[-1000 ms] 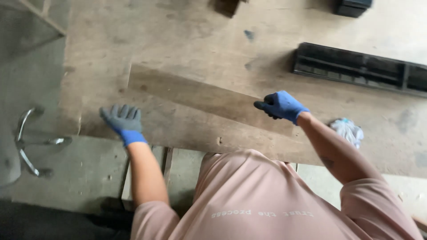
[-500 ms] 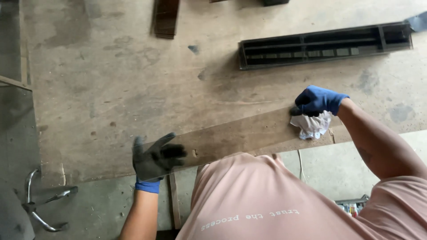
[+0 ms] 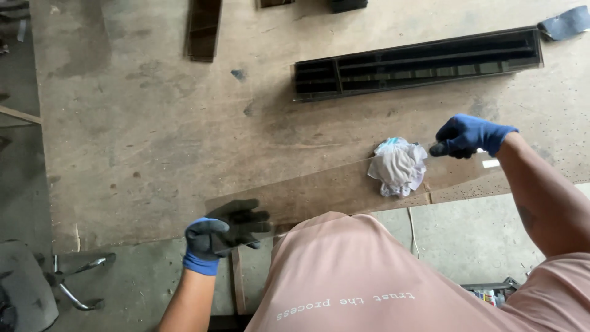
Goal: Cleaning and wiping long rectangular panels on a workbench using a cloth
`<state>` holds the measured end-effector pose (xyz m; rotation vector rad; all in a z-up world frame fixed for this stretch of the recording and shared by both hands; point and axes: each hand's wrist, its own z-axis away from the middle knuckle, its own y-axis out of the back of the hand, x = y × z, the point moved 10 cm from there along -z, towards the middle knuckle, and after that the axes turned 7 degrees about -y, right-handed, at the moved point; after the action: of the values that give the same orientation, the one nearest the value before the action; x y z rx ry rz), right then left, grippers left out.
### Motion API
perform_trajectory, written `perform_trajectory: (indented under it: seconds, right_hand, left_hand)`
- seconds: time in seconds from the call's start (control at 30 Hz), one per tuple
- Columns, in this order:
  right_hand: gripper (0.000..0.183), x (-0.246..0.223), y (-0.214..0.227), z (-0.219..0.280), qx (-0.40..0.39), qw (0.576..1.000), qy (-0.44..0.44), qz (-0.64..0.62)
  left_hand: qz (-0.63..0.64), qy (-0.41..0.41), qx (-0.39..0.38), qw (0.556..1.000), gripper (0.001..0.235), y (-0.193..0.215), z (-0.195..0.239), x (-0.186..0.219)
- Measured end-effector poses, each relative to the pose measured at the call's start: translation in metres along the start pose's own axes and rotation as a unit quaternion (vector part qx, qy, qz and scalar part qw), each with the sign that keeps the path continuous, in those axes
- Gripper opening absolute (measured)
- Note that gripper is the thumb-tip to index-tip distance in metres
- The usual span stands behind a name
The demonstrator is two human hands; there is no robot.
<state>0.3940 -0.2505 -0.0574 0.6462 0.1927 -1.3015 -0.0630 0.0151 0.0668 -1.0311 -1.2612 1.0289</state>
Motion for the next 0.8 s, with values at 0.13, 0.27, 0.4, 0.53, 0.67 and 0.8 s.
perform_trajectory:
  seconds: [0.13,0.27,0.4,0.53,0.67,0.8]
  right_hand:
    - [0.035,0.057,0.034,-0.009,0.018,0.997,0.002,-0.071]
    - [0.037,0.052,0.060,0.025,0.083,0.996,-0.003,0.012]
    - [0.073,0.055,0.071,0.081,0.316,0.937,0.077,0.123]
    - [0.029,0.164,-0.005,0.155,0.626,0.642,0.335,-0.288]
    - [0.034,0.149,-0.141,0.069,0.497,0.844,0.104,-0.171]
    - [0.090,-0.003,-0.146,0.068,0.529,0.834,0.157,-0.017]
  left_hand:
    - [0.050,-0.033,0.077,0.995,0.077,-0.008,-0.037,-0.044]
    - [0.074,-0.056,0.059,0.994,0.092,-0.014,-0.059,-0.074]
    - [0.009,-0.055,0.088,0.995,0.099,-0.015,-0.086,-0.092]
    - [0.011,-0.043,0.046,0.998,0.094,-0.006,-0.112,-0.098]
    - [0.004,-0.075,0.006,0.997,0.097,-0.002,-0.150,-0.096]
    - [0.022,-0.063,-0.054,0.996,0.109,0.005,-0.177,-0.101]
